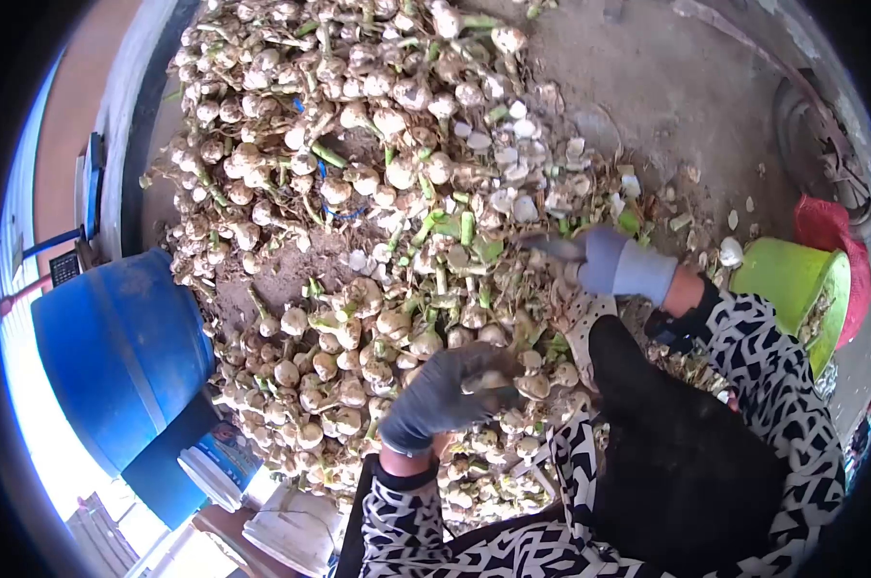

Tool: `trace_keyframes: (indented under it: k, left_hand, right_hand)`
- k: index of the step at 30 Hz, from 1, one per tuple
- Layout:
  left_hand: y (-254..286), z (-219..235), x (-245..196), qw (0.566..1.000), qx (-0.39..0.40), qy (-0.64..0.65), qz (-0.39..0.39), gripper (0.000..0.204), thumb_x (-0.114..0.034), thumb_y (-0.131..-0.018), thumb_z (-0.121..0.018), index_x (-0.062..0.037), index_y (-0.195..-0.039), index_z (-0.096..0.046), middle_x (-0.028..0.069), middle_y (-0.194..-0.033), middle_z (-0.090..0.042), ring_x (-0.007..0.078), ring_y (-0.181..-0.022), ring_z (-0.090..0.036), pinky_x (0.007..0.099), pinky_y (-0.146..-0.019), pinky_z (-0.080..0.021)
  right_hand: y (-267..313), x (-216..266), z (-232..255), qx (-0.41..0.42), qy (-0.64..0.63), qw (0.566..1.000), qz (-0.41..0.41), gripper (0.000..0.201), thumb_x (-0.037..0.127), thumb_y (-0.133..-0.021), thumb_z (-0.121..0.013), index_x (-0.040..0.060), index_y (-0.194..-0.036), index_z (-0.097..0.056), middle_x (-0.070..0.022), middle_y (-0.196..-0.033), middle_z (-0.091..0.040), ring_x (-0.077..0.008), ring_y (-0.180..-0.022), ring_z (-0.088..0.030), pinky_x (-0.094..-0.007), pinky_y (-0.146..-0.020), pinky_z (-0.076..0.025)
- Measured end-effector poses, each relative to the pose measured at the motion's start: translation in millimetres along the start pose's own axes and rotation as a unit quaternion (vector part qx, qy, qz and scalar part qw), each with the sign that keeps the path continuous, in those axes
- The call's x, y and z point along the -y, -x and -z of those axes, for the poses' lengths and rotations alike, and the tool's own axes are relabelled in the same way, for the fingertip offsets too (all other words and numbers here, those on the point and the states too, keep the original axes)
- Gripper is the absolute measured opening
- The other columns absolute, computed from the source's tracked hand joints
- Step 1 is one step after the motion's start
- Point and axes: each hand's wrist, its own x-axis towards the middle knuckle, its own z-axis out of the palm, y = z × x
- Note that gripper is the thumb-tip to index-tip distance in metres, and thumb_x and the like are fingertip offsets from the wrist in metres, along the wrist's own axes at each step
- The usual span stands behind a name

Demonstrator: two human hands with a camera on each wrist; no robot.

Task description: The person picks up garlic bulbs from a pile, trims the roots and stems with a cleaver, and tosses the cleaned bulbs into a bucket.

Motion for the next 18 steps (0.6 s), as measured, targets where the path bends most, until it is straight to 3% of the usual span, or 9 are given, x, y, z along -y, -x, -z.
trace_keyframes:
  k: [3, 4, 6, 8, 10, 12, 15, 16, 18]
  left_hand:
    - [9.9, 26.2, -4.8, 0.978, -0.044, 0.144, 0.147, 0.031, -0.016, -0.082, -0.075, -0.0061, -0.111, -0.067, 0.0116, -0.106, -0.067, 0.0176, -0.092, -0.066, 0.033, -0.081, -0.055]
    - [5.2, 37.5, -2.0, 0.99, -0.095, 0.022, 0.107, 0.026, -0.017, -0.085, -0.072, -0.0053, -0.107, -0.068, 0.0115, -0.1, -0.069, 0.0159, -0.085, -0.067, 0.0318, -0.075, -0.055]
    - [-5.2, 66.6, 8.4, 0.951, -0.166, -0.256, 0.056, 0.025, -0.019, -0.085, -0.072, -0.0057, -0.106, -0.068, 0.0113, -0.092, -0.07, 0.0139, -0.077, -0.066, 0.0288, -0.07, -0.053]
    - [-31.2, 99.0, 6.5, 0.871, -0.384, -0.274, 0.138, 0.024, -0.022, -0.086, -0.071, -0.0063, -0.105, -0.069, 0.0122, -0.085, -0.07, 0.0156, -0.074, -0.066, 0.029, -0.071, -0.052]
    - [-68.9, 140.2, 12.1, 0.813, -0.546, -0.2, 0.04, 0.031, -0.029, -0.085, -0.071, -0.0064, -0.106, -0.069, 0.0147, -0.085, -0.07, 0.0184, -0.075, -0.066, 0.0306, -0.072, -0.052]
    - [-99.4, 162.0, -3.7, 0.8, -0.517, -0.25, 0.171, 0.038, -0.035, -0.082, -0.07, -0.0095, -0.111, -0.068, 0.016, -0.085, -0.07, 0.0265, -0.078, -0.068, 0.0376, -0.075, -0.053]
    - [-136.5, 211.6, 89.7, 0.774, -0.526, -0.325, 0.135, 0.032, -0.038, -0.084, -0.066, -0.0226, -0.112, -0.069, 0.0151, -0.107, -0.065, 0.0381, -0.097, -0.061, 0.0438, -0.088, -0.048]
    - [-138.2, 205.8, 82.5, 0.775, -0.526, -0.324, 0.131, 0.032, -0.038, -0.084, -0.066, -0.0226, -0.112, -0.069, 0.0151, -0.107, -0.065, 0.0381, -0.097, -0.061, 0.0438, -0.088, -0.048]
    - [-128.5, 180.8, 73.5, 0.679, -0.527, -0.51, 0.045, 0.039, -0.041, -0.085, -0.069, -0.0137, -0.113, -0.068, 0.0113, -0.107, -0.066, 0.037, -0.094, -0.061, 0.0412, -0.084, -0.049]
  right_hand:
    - [-1.9, -2.5, 1.9, -0.022, -0.073, 0.997, -0.02, 0.034, 0.019, -0.086, -0.058, 0.0135, -0.117, -0.067, -0.0153, -0.083, -0.07, -0.0241, -0.074, -0.068, -0.0352, -0.072, -0.052]
    - [0.2, -1.1, 3.0, -0.019, -0.171, 0.985, -0.015, 0.034, 0.02, -0.085, -0.059, 0.0125, -0.118, -0.066, -0.0159, -0.082, -0.07, -0.0252, -0.074, -0.068, -0.0354, -0.073, -0.052]
    - [-9.3, -0.3, 6.1, -0.045, -0.088, 0.994, -0.053, 0.034, 0.022, -0.085, -0.061, 0.0119, -0.117, -0.066, -0.0147, -0.079, -0.069, -0.0253, -0.071, -0.066, -0.0351, -0.072, -0.051]
    - [-8.9, 9.2, 9.4, -0.059, -0.101, 0.993, -0.033, 0.035, 0.028, -0.085, -0.063, 0.0115, -0.116, -0.066, -0.0156, -0.078, -0.068, -0.0276, -0.07, -0.066, -0.0365, -0.071, -0.05]
    - [-10.6, 10.2, 7.2, -0.061, -0.089, 0.994, -0.034, 0.036, 0.03, -0.085, -0.064, 0.0116, -0.116, -0.066, -0.016, -0.077, -0.067, -0.0276, -0.07, -0.065, -0.0368, -0.07, -0.05]
    - [-13.8, 9.8, 5.0, -0.07, -0.078, 0.994, -0.032, 0.037, 0.032, -0.086, -0.065, 0.0117, -0.116, -0.066, -0.0164, -0.076, -0.067, -0.0276, -0.07, -0.065, -0.037, -0.07, -0.05]
    - [-17.8, 1.7, -8.4, -0.098, -0.094, 0.99, 0.024, 0.039, 0.038, -0.087, -0.062, 0.0132, -0.117, -0.066, -0.017, -0.078, -0.067, -0.0295, -0.073, -0.067, -0.0381, -0.071, -0.05]
    - [-17.8, 4.1, -4.2, -0.102, -0.093, 0.99, 0.023, 0.039, 0.038, -0.087, -0.062, 0.0132, -0.117, -0.066, -0.017, -0.078, -0.067, -0.0295, -0.073, -0.067, -0.0381, -0.071, -0.05]
    - [-15.1, 16.7, 0.6, -0.088, -0.039, 0.995, 0.002, 0.038, 0.038, -0.088, -0.06, 0.0147, -0.117, -0.066, -0.0162, -0.08, -0.068, -0.0301, -0.073, -0.067, -0.0389, -0.07, -0.051]
